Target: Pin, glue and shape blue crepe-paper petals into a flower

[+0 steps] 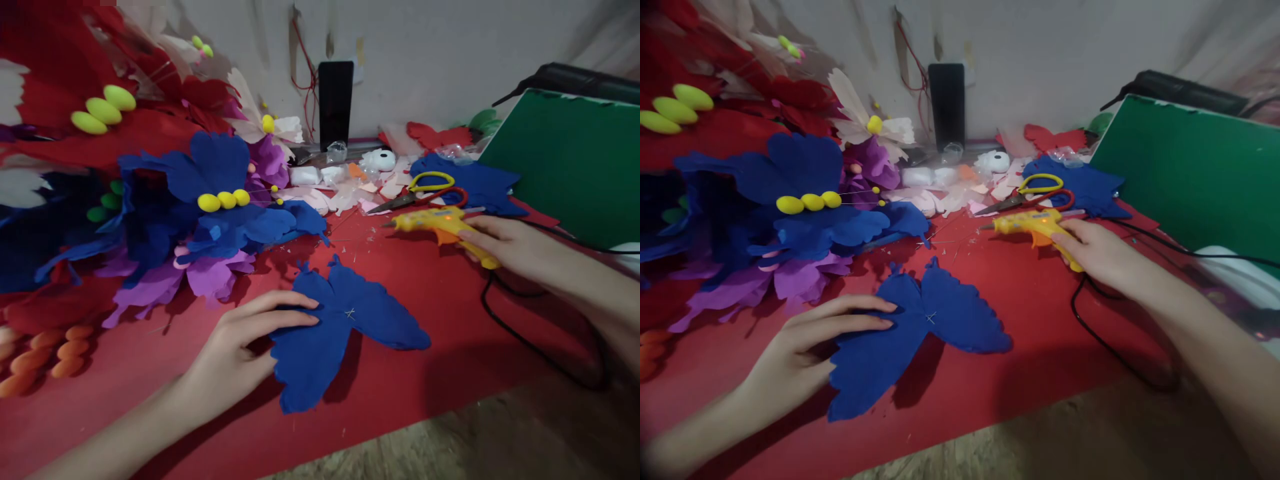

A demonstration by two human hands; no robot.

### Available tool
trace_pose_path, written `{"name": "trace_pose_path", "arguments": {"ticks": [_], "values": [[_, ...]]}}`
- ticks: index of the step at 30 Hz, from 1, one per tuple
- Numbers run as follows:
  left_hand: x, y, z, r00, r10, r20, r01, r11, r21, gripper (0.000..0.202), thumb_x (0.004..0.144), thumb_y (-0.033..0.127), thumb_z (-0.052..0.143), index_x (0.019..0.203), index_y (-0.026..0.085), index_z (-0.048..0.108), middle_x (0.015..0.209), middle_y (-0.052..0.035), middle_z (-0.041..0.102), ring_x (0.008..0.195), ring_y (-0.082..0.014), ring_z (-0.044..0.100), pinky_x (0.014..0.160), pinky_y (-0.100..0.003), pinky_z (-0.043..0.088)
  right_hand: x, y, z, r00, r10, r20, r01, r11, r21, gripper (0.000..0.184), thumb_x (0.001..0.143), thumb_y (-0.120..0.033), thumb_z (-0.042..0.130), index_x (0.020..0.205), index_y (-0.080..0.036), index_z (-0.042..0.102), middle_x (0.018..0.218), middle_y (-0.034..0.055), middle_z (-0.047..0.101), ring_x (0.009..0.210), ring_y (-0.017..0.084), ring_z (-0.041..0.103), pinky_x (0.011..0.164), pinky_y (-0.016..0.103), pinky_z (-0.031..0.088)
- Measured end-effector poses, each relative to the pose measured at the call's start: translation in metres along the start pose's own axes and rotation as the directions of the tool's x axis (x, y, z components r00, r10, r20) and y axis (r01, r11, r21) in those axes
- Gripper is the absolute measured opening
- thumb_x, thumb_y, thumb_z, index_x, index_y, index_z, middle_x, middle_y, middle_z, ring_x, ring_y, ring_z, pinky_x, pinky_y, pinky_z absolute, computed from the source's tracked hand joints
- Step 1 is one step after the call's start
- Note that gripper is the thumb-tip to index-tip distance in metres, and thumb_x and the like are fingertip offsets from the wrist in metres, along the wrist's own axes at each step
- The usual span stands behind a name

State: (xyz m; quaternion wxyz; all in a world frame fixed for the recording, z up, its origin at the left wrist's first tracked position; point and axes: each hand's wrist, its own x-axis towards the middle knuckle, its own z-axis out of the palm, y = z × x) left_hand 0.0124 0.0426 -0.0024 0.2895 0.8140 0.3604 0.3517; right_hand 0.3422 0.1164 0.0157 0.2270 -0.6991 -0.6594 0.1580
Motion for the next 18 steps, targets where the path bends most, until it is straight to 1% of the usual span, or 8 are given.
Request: {"name": "trace_pose_path", "arguments": {"ticks": [2,4,6,7,9,13,16,18], "values": [[0.0,0.0,0.0,1.0,0.008,0.005,-0.008,1.0,0.009,0.024,0.08,0.012,0.049,0.095,0.023,0.063,0.101,-0.0028,0.062,0.088,-0.0148,0.061,0.079,-0.025,0.05,-0.007,-0.007,0.0,0.999,0.007,0.051,-0.014,0.991,0.134,0.061,0.06,-0.063,0.031,0.095,-0.014,0.047,0.071,0.0074,0.056,0.057,0.014,0.054,0.054,0.028,0.046],[0.0,0.0,-0.001,1.0,0.017,0.01,-0.017,0.999,0.029,0.025,0.08,0.011,0.049,0.096,0.024,0.063,0.102,-0.0023,0.061,0.089,-0.0141,0.06,0.08,-0.024,0.049,-0.014,-0.014,0.002,0.996,0.009,0.094,-0.036,0.957,0.288,0.059,0.062,-0.061,0.037,0.101,-0.017,0.045,0.075,0.005,0.057,0.061,0.011,0.054,0.056,0.023,0.046],[0.0,0.0,-0.001,0.999,0.031,0.024,-0.032,0.998,0.055,0.026,0.08,0.011,0.049,0.096,0.026,0.063,0.104,-0.0022,0.059,0.091,-0.0141,0.059,0.081,-0.025,0.048,-0.021,-0.019,0.005,0.99,0.022,0.143,-0.081,0.902,0.424,0.054,0.061,-0.059,0.048,0.099,-0.02,0.048,0.077,0.003,0.057,0.061,0.01,0.053,0.055,0.02,0.044],[0.0,0.0,0.0,0.998,0.04,0.038,-0.043,0.997,0.068,0.026,0.081,0.011,0.049,0.097,0.026,0.063,0.105,-0.0024,0.057,0.092,-0.0146,0.058,0.081,-0.025,0.048,-0.024,-0.022,0.008,0.986,0.025,0.163,-0.096,0.89,0.447,0.052,0.06,-0.059,0.05,0.095,-0.02,0.051,0.076,0.0025,0.057,0.06,0.01,0.052,0.052,0.019,0.042],[-0.001,0.0,0.001,0.995,0.068,0.072,-0.075,0.993,0.095,0.024,0.082,0.014,0.051,0.098,0.027,0.063,0.108,-0.0028,0.055,0.096,-0.0157,0.056,0.083,-0.026,0.048,-0.029,-0.027,0.013,0.987,0.015,0.161,-0.078,0.916,0.394,0.053,0.057,-0.063,0.052,0.088,-0.02,0.055,0.074,0.0022,0.056,0.058,0.01,0.05,0.049,0.02,0.039],[-0.007,0.002,0.001,0.982,0.178,0.069,-0.189,0.96,0.208,0.023,0.086,0.024,0.047,0.104,0.028,0.06,0.115,-0.0023,0.051,0.105,-0.0165,0.051,0.092,-0.029,0.043,-0.034,-0.032,0.018,0.999,0.01,0.034,-0.018,0.967,0.253,0.063,0.046,-0.066,0.057,0.087,-0.019,0.057,0.074,0.002,0.056,0.061,0.012,0.049,0.056,0.024,0.041],[-0.011,0.003,-0.001,0.962,0.234,0.138,-0.266,0.915,0.304,0.026,0.087,0.02,0.044,0.107,0.028,0.058,0.117,-0.0012,0.053,0.11,-0.0165,0.047,0.098,-0.03,0.037,-0.034,-0.032,0.018,1.0,0.004,0.024,-0.011,0.962,0.273,0.06,0.048,-0.065,0.057,0.087,-0.02,0.057,0.078,0.0026,0.057,0.063,0.013,0.051,0.057,0.024,0.042],[-0.009,0.003,-0.002,0.954,0.229,0.194,-0.276,0.922,0.271,0.026,0.087,0.02,0.043,0.107,0.026,0.058,0.119,-0.0026,0.052,0.111,-0.0162,0.047,0.098,-0.029,0.037,-0.033,-0.032,0.016,1.0,-0.002,0.025,-0.005,0.96,0.28,0.056,0.05,-0.065,0.056,0.084,-0.02,0.057,0.08,0.0029,0.058,0.064,0.013,0.051,0.056,0.023,0.042]]}}
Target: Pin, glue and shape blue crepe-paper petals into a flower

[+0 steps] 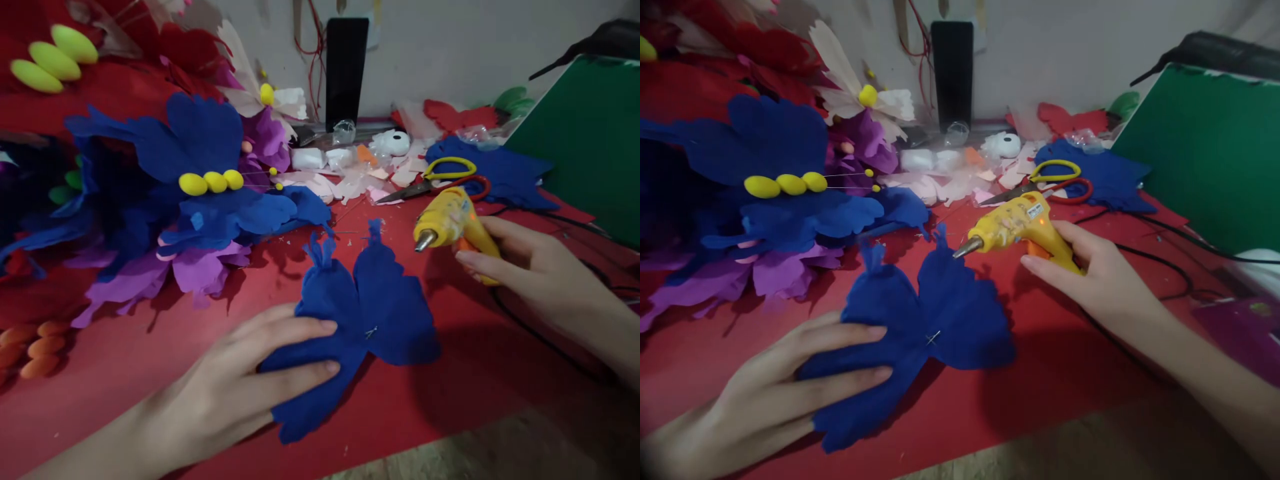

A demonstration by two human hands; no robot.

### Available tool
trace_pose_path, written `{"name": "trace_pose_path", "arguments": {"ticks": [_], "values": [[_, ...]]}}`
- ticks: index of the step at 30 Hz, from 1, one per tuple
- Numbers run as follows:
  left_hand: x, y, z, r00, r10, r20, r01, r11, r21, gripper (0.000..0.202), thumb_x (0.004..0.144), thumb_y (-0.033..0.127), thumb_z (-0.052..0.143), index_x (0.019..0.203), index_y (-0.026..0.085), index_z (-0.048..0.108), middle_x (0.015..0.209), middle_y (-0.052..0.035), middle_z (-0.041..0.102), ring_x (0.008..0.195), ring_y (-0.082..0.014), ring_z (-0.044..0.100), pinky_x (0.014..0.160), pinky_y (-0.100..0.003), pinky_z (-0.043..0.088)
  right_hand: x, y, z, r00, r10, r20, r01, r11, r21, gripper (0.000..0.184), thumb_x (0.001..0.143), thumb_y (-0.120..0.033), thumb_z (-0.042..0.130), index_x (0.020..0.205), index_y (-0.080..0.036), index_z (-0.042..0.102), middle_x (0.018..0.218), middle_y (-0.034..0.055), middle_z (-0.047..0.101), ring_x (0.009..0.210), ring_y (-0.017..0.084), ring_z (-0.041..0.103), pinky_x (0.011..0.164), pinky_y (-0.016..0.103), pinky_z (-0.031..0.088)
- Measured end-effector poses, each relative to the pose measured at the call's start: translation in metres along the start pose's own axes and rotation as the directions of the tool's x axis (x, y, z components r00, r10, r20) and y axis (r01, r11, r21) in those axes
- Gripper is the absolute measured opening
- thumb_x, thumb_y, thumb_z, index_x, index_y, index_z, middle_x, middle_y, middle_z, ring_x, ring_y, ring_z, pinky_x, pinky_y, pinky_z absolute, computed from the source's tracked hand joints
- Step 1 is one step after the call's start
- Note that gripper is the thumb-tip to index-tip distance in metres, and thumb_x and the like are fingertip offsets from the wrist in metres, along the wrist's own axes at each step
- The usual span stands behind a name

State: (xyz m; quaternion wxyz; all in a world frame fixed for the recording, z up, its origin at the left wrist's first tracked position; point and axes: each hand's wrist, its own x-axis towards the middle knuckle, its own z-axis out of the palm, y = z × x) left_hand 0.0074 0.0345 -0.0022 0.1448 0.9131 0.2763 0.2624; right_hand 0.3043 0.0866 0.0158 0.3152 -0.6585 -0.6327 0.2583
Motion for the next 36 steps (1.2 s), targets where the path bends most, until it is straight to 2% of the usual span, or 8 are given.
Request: {"name": "trace_pose_path", "arguments": {"ticks": [5,13,18,21,24,27,32,36], "values": [[0.008,-0.006,0.003,0.997,-0.059,0.04,0.065,0.979,-0.194,0.023,0.087,0.027,0.043,0.102,0.024,0.061,0.116,-0.0049,0.054,0.104,-0.0143,0.051,0.089,-0.024,0.043,0.002,0.001,0.001,1.0,-0.002,0.007,0.002,0.999,0.032,0.053,0.051,-0.063,0.057,0.085,-0.021,0.058,0.083,0.0025,0.058,0.07,0.013,0.054,0.06,0.022,0.044],[0.005,-0.003,0.003,0.989,-0.145,0.025,0.147,0.974,-0.172,0.025,0.084,0.036,0.049,0.106,0.029,0.059,0.105,-0.0034,0.059,0.094,-0.0162,0.057,0.082,-0.026,0.046,0.0,0.001,0.007,0.999,0.045,0.012,-0.044,0.996,-0.073,0.063,0.036,-0.061,0.063,0.081,-0.018,0.053,0.068,0.0013,0.053,0.054,0.01,0.047,0.046,0.02,0.039],[0.004,-0.004,0.004,0.985,-0.169,-0.019,0.163,0.971,-0.172,0.026,0.083,0.039,0.048,0.106,0.033,0.058,0.105,-0.0024,0.06,0.093,-0.0168,0.058,0.083,-0.028,0.046,-0.001,0.002,0.01,0.999,-0.022,0.04,0.026,0.992,-0.123,0.061,0.042,-0.062,0.06,0.083,-0.017,0.053,0.066,0.0008,0.053,0.051,0.01,0.047,0.045,0.021,0.038],[0.005,-0.005,0.004,0.986,-0.165,-0.004,0.162,0.972,-0.171,0.026,0.082,0.037,0.051,0.106,0.032,0.059,0.105,-0.0033,0.06,0.094,-0.0184,0.058,0.084,-0.03,0.046,-0.003,0.006,0.009,0.986,-0.166,0.033,0.169,0.963,-0.211,0.06,0.05,-0.064,0.056,0.086,-0.017,0.053,0.067,0.0017,0.054,0.053,0.01,0.047,0.048,0.022,0.039],[0.006,-0.006,0.004,0.987,-0.16,0.024,0.161,0.967,-0.196,0.026,0.079,0.03,0.057,0.105,0.029,0.059,0.107,-0.0034,0.059,0.096,-0.0185,0.057,0.085,-0.029,0.046,-0.004,0.011,0.008,0.897,-0.442,0.022,0.411,0.813,-0.412,0.054,0.064,-0.061,0.049,0.088,-0.014,0.052,0.077,0.0056,0.056,0.06,0.012,0.05,0.054,0.024,0.041],[0.008,-0.006,0.004,0.983,-0.182,0.031,0.184,0.96,-0.213,0.025,0.078,0.024,0.057,0.103,0.027,0.059,0.108,-0.0031,0.058,0.098,-0.0178,0.056,0.086,-0.028,0.046,-0.003,0.013,0.008,0.784,-0.618,0.063,0.546,0.637,-0.545,0.047,0.075,-0.056,0.041,0.087,-0.012,0.05,0.079,0.0082,0.055,0.068,0.014,0.052,0.057,0.024,0.041],[0.016,-0.002,0.0,0.98,-0.188,0.063,0.195,0.97,-0.142,0.021,0.078,0.015,0.053,0.097,0.02,0.061,0.106,-0.0066,0.059,0.099,-0.0171,0.055,0.084,-0.027,0.047,-0.001,0.012,0.008,0.697,-0.707,0.124,0.625,0.513,-0.589,0.039,0.082,-0.05,0.038,0.085,-0.012,0.046,0.08,0.0085,0.053,0.078,0.015,0.053,0.061,0.022,0.04],[0.016,-0.001,-0.002,0.981,-0.185,0.063,0.193,0.968,-0.161,0.024,0.078,0.013,0.05,0.099,0.019,0.059,0.108,-0.0072,0.057,0.102,-0.0165,0.053,0.085,-0.027,0.046,-0.002,0.01,0.009,0.674,-0.727,0.131,0.637,0.483,-0.601,0.035,0.084,-0.048,0.035,0.083,-0.014,0.043,0.082,0.0071,0.053,0.079,0.013,0.053,0.06,0.021,0.039]]}}
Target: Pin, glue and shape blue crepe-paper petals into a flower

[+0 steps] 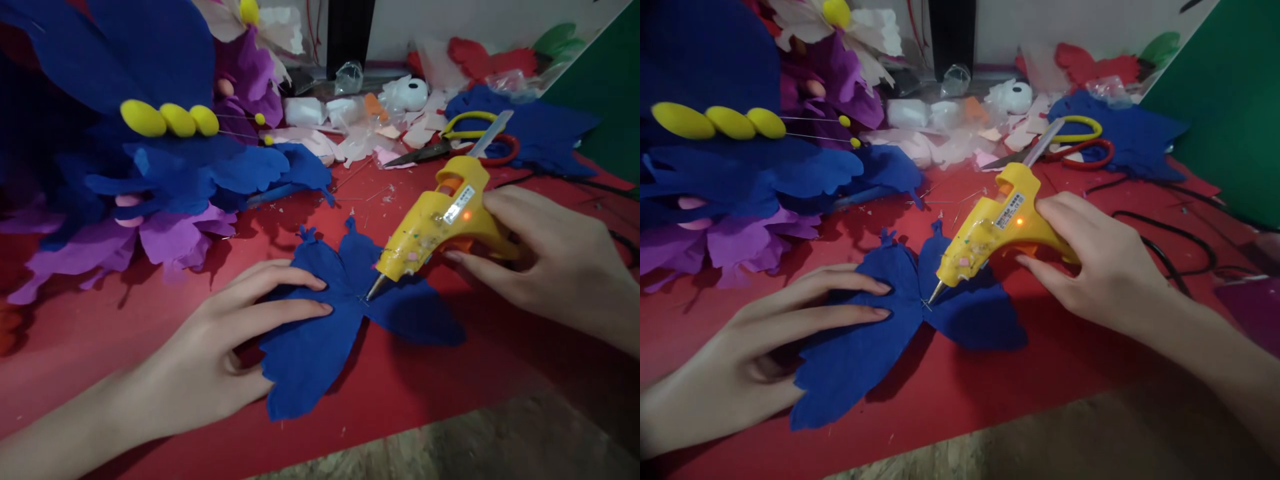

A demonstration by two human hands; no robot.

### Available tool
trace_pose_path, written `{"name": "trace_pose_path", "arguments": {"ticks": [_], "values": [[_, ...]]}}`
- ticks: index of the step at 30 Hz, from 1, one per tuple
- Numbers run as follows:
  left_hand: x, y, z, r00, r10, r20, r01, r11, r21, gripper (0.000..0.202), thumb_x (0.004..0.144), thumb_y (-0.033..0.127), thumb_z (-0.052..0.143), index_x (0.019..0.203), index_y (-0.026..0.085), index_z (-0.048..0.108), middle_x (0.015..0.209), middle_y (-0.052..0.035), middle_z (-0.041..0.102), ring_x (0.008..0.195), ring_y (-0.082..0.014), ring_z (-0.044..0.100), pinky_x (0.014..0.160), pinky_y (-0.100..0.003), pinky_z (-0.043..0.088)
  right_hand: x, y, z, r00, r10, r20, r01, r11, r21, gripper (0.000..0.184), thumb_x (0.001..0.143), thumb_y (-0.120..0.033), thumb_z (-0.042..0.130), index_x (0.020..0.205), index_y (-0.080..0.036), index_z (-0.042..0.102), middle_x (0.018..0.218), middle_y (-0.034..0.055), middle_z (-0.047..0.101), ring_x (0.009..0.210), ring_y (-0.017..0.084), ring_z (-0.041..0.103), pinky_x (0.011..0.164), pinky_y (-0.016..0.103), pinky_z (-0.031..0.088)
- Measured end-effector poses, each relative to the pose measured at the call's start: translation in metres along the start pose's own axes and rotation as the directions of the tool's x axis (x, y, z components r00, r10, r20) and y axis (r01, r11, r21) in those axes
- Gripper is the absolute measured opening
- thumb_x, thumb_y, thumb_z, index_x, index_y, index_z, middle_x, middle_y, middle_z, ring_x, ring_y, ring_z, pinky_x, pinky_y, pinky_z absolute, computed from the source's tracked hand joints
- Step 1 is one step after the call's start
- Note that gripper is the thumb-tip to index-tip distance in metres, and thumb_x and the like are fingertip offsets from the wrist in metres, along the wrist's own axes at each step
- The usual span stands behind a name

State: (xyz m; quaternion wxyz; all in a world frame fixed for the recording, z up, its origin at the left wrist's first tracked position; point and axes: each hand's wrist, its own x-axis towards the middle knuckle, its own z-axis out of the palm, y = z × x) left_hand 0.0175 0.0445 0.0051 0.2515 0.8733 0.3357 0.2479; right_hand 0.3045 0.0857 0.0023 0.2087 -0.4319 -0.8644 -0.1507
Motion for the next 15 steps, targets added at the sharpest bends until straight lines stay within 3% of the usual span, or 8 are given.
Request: {"name": "trace_pose_path", "arguments": {"ticks": [6,15], "values": [[-0.0067,-0.0064,0.0054,1.0,0.001,0.006,-0.001,0.999,-0.032,0.033,0.077,0.007,0.048,0.105,0.021,0.056,0.115,-0.0043,0.053,0.107,-0.0142,0.048,0.091,-0.025,0.04,0.0,-0.0001,-0.0008,0.999,0.021,0.025,-0.02,1.0,-0.023,0.036,0.084,-0.049,0.034,0.08,-0.014,0.042,0.079,0.0058,0.051,0.077,0.012,0.052,0.058,0.02,0.039],[-0.0038,-0.005,0.0042,1.0,0.022,0.006,-0.022,1.0,-0.019,0.023,0.082,0.017,0.05,0.103,0.021,0.056,0.113,-0.0045,0.052,0.105,-0.0137,0.048,0.091,-0.024,0.039,-0.003,0.0032,-0.0017,0.999,0.034,0.034,-0.032,0.998,-0.047,0.038,0.085,-0.05,0.032,0.086,-0.014,0.044,0.085,0.0058,0.052,0.081,0.013,0.053,0.061,0.021,0.039]]}}
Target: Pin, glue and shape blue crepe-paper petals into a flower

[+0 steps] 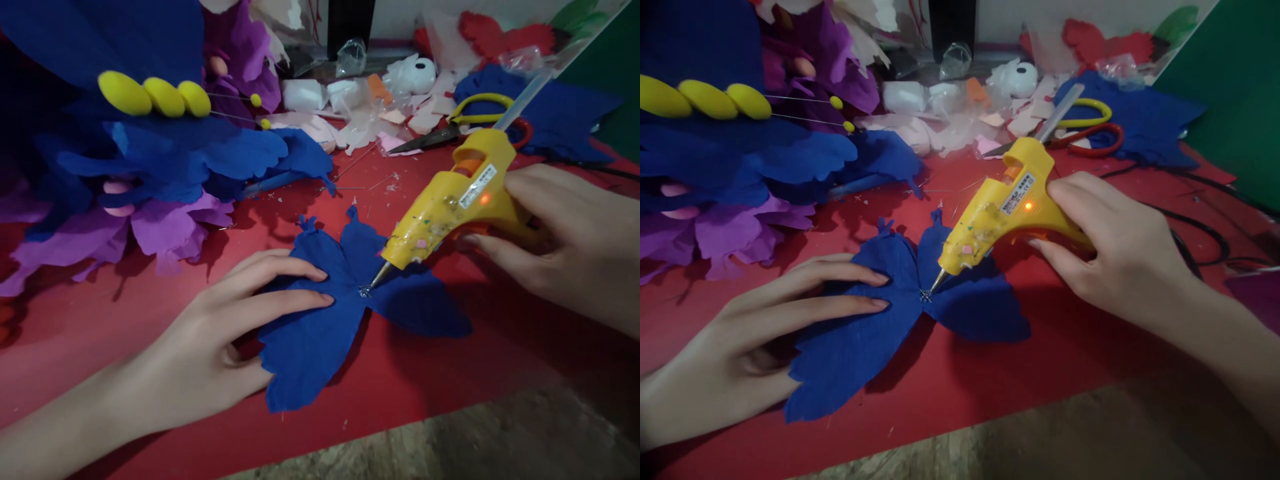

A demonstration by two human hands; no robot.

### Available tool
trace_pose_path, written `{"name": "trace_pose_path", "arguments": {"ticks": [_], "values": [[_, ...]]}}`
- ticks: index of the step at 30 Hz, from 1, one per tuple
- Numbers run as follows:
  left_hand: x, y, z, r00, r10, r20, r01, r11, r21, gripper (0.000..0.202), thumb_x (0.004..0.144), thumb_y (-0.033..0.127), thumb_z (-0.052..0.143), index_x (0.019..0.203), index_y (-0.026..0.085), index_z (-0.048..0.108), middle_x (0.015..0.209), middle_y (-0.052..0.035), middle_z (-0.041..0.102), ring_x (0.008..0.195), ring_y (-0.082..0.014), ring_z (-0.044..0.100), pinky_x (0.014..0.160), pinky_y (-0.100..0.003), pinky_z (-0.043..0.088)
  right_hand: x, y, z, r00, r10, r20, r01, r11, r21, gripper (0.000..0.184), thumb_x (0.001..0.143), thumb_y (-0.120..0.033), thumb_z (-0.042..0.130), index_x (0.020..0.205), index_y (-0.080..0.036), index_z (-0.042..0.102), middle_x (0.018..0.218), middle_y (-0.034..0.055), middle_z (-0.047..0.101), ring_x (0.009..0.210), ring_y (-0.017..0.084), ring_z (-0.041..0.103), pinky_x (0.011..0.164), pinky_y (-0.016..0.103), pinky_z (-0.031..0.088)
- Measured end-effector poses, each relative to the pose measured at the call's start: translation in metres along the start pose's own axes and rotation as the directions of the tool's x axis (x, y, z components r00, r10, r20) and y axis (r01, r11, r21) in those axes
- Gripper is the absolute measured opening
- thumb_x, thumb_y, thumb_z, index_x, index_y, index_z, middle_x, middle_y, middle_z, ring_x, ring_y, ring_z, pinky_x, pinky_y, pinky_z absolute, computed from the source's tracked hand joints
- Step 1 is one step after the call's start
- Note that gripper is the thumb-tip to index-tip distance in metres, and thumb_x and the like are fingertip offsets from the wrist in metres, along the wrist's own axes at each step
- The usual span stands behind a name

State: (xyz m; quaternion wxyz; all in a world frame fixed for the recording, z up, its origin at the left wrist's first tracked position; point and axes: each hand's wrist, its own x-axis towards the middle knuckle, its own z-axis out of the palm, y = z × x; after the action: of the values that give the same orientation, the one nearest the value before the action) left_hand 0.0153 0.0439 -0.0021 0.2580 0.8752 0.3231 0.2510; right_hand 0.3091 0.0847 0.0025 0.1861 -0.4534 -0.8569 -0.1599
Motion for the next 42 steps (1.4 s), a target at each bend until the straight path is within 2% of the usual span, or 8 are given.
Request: {"name": "trace_pose_path", "arguments": {"ticks": [7,18,23,28,34,38,42], "values": [[-0.001,-0.001,-0.001,1.0,-0.005,0.017,0.005,1.0,0.009,0.023,0.083,0.017,0.047,0.105,0.021,0.055,0.115,-0.0045,0.051,0.108,-0.0136,0.046,0.092,-0.024,0.038,0.001,0.002,-0.003,0.998,0.06,0.022,-0.059,0.998,-0.017,0.042,0.084,-0.053,0.028,0.079,-0.014,0.044,0.082,0.0049,0.052,0.079,0.013,0.053,0.057,0.022,0.036],[0.001,0.0,0.002,1.0,-0.001,-0.02,0.001,1.0,-0.004,0.021,0.083,0.02,0.049,0.103,0.02,0.056,0.112,-0.0048,0.052,0.106,-0.0133,0.048,0.091,-0.023,0.038,0.003,-0.004,-0.002,0.995,0.083,0.057,-0.086,0.995,0.045,0.052,0.078,-0.064,0.033,0.082,-0.014,0.047,0.093,0.0081,0.054,0.086,0.016,0.054,0.065,0.025,0.041],[0.003,0.0,0.0,1.0,-0.017,0.011,0.017,1.0,0.003,0.02,0.082,0.021,0.051,0.101,0.021,0.057,0.109,-0.0056,0.054,0.103,-0.0157,0.05,0.088,-0.027,0.042,0.002,-0.007,-0.002,0.989,0.138,0.061,-0.142,0.987,0.08,0.054,0.074,-0.068,0.034,0.078,-0.015,0.046,0.095,0.0082,0.055,0.089,0.017,0.055,0.069,0.026,0.043],[0.002,0.002,0.0,1.0,0.003,-0.002,-0.003,1.0,0.002,0.02,0.083,0.021,0.051,0.101,0.019,0.057,0.11,-0.0053,0.053,0.105,-0.0134,0.048,0.091,-0.024,0.039,0.001,-0.008,-0.005,0.996,0.08,0.047,-0.084,0.994,0.066,0.05,0.077,-0.062,0.036,0.085,-0.015,0.048,0.096,0.0082,0.055,0.09,0.016,0.054,0.07,0.026,0.044],[0.003,0.003,-0.002,1.0,0.011,0.017,-0.012,0.998,0.054,0.017,0.083,0.021,0.049,0.097,0.018,0.057,0.106,-0.0065,0.055,0.103,-0.014,0.05,0.089,-0.024,0.041,0.001,-0.007,-0.006,0.996,0.09,0.024,-0.089,0.996,-0.016,0.054,0.078,-0.062,0.036,0.085,-0.01,0.049,0.095,0.011,0.055,0.092,0.017,0.054,0.073,0.026,0.045],[0.003,0.002,-0.003,0.999,0.038,0.013,-0.039,0.996,0.08,0.018,0.085,0.02,0.046,0.099,0.017,0.056,0.108,-0.0056,0.053,0.106,-0.0104,0.047,0.091,-0.018,0.038,0.001,-0.006,-0.004,1.0,-0.008,0.004,0.008,0.999,-0.044,0.056,0.081,-0.062,0.029,0.087,-0.009,0.049,0.092,0.0093,0.055,0.086,0.013,0.055,0.066,0.022,0.045],[0.003,0.002,-0.002,0.999,0.048,0.024,-0.049,0.995,0.083,0.018,0.085,0.02,0.046,0.1,0.016,0.056,0.109,-0.0051,0.052,0.108,-0.0088,0.045,0.093,-0.015,0.034,0.001,-0.005,-0.005,1.0,0.008,0.006,-0.008,0.998,-0.068,0.052,0.081,-0.057,0.034,0.088,-0.008,0.05,0.092,0.009,0.055,0.084,0.013,0.054,0.063,0.022,0.044]]}}
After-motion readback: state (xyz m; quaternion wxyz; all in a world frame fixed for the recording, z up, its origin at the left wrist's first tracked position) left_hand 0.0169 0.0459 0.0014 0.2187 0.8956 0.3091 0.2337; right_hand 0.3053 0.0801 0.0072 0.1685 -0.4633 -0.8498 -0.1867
